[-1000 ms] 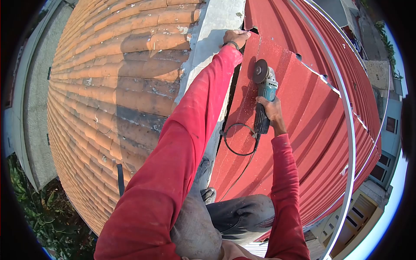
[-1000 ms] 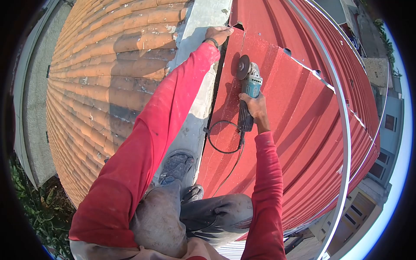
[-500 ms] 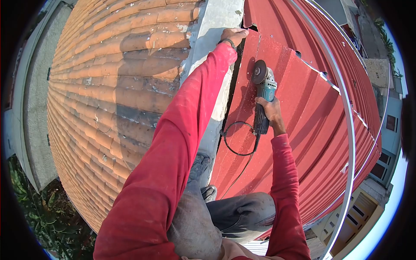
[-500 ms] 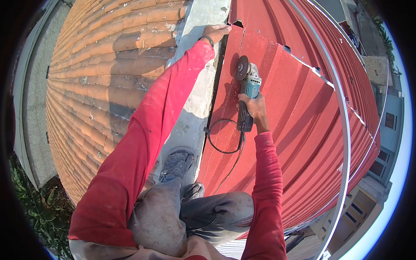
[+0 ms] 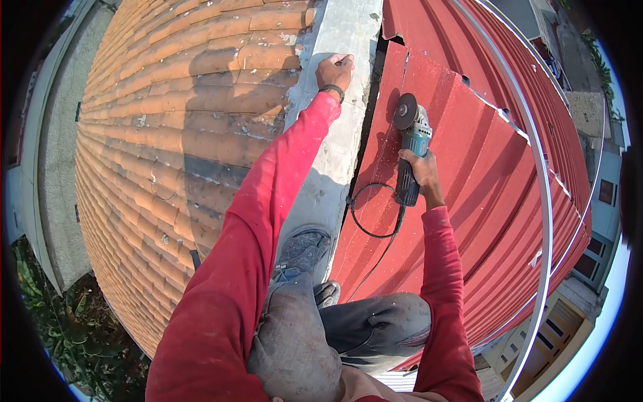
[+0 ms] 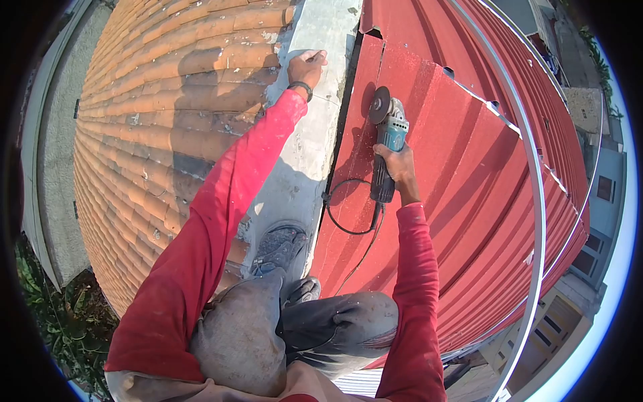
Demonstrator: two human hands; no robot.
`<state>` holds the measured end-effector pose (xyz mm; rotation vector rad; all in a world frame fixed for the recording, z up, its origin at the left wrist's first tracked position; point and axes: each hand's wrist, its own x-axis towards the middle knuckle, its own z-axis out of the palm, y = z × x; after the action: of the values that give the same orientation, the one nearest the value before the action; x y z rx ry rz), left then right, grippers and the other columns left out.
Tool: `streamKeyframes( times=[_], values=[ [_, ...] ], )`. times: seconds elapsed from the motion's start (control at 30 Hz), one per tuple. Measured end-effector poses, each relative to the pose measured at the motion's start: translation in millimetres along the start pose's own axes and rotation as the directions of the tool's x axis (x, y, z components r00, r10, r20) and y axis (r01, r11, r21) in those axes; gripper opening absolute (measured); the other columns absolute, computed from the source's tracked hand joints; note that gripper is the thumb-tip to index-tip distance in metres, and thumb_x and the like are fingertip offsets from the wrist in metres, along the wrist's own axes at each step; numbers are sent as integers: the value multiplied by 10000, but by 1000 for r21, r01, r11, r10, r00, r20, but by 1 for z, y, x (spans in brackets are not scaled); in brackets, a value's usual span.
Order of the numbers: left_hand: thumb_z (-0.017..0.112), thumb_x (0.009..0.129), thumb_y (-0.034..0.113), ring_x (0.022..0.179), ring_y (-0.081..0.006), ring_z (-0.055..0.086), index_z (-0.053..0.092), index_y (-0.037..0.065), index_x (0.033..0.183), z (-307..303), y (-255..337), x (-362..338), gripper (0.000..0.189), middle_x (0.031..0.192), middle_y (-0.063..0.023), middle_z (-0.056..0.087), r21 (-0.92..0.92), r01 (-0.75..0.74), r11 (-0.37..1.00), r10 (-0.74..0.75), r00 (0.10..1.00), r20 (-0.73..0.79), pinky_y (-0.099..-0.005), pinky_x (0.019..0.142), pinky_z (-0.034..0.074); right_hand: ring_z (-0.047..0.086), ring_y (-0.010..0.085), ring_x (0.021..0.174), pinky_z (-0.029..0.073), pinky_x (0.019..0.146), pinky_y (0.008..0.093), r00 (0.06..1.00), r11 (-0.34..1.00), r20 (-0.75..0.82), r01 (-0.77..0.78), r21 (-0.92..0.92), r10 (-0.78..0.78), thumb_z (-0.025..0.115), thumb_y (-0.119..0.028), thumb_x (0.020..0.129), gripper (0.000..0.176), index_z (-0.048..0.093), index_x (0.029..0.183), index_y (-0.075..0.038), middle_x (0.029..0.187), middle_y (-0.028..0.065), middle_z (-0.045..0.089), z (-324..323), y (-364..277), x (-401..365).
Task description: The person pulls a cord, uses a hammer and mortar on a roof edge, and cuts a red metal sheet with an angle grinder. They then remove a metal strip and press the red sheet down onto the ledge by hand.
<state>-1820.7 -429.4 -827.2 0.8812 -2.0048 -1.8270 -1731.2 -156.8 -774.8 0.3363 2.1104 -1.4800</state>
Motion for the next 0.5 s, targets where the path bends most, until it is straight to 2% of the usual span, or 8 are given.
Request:
streamKeyframes(
  times=[0.13,0.2,0.27,0.33,0.37,0.4,0.43,0.5],
  values=[
    [609,929,385,683,-199,661,685,27,832,-57,-18,-68,378,762,-78,721,70,75,995,-68,993,-97,-339,677,493,630,179,583,542,529,319,1000,1000,-5,14,10,-14,716,-185,772,306,582,952,22,754,91,631,0,0,-4],
    [544,969,448,583,-138,572,637,29,771,-82,-35,-119,472,680,-63,677,172,31,985,-28,999,-20,-329,584,434,629,183,578,544,530,322,1000,1000,9,-17,1,17,719,-190,771,322,579,963,27,756,92,627,0,3,-7],
    [532,979,394,573,-188,582,626,53,790,-105,-24,-181,401,652,-82,642,262,-58,963,15,986,163,-348,563,421,631,184,580,544,530,322,1000,1000,5,-9,-15,9,719,-193,772,325,580,965,29,759,93,627,0,6,-8],
    [554,950,327,666,-236,628,625,85,904,-123,-29,-237,257,678,-62,625,432,-271,860,90,914,395,-367,630,448,634,185,582,544,530,323,1000,1000,-2,-4,-27,4,719,-195,773,329,580,967,31,761,93,628,-1,8,-11],
    [583,914,299,777,-244,634,613,98,1005,-131,-29,-258,222,795,-67,642,452,-387,804,116,847,519,-381,683,455,636,185,584,543,529,322,1000,1000,0,-13,-19,13,718,-200,774,329,587,965,32,761,94,629,-1,7,-14],
    [612,878,270,888,-252,639,601,111,1105,-137,-30,-276,278,912,-73,658,453,-500,738,127,762,635,-395,735,462,639,185,585,541,527,321,1000,1000,3,-22,-11,23,718,-205,774,330,593,964,34,761,94,630,-1,7,-16],
    [612,878,270,888,-252,639,601,111,1105,-137,-30,-287,278,912,-73,658,452,-505,735,132,760,636,-395,735,462,639,185,585,541,527,321,1000,1000,0,-17,-7,17,718,-205,774,330,593,964,34,761,94,630,-2,8,-15],
    [670,817,266,1037,-246,583,530,148,1278,-127,-31,-309,496,1098,-104,608,562,-685,463,72,662,746,-409,816,449,642,185,584,535,522,316,999,999,39,-36,-1,36,716,-217,776,333,610,960,39,761,93,631,-7,13,-14]
  ],
)
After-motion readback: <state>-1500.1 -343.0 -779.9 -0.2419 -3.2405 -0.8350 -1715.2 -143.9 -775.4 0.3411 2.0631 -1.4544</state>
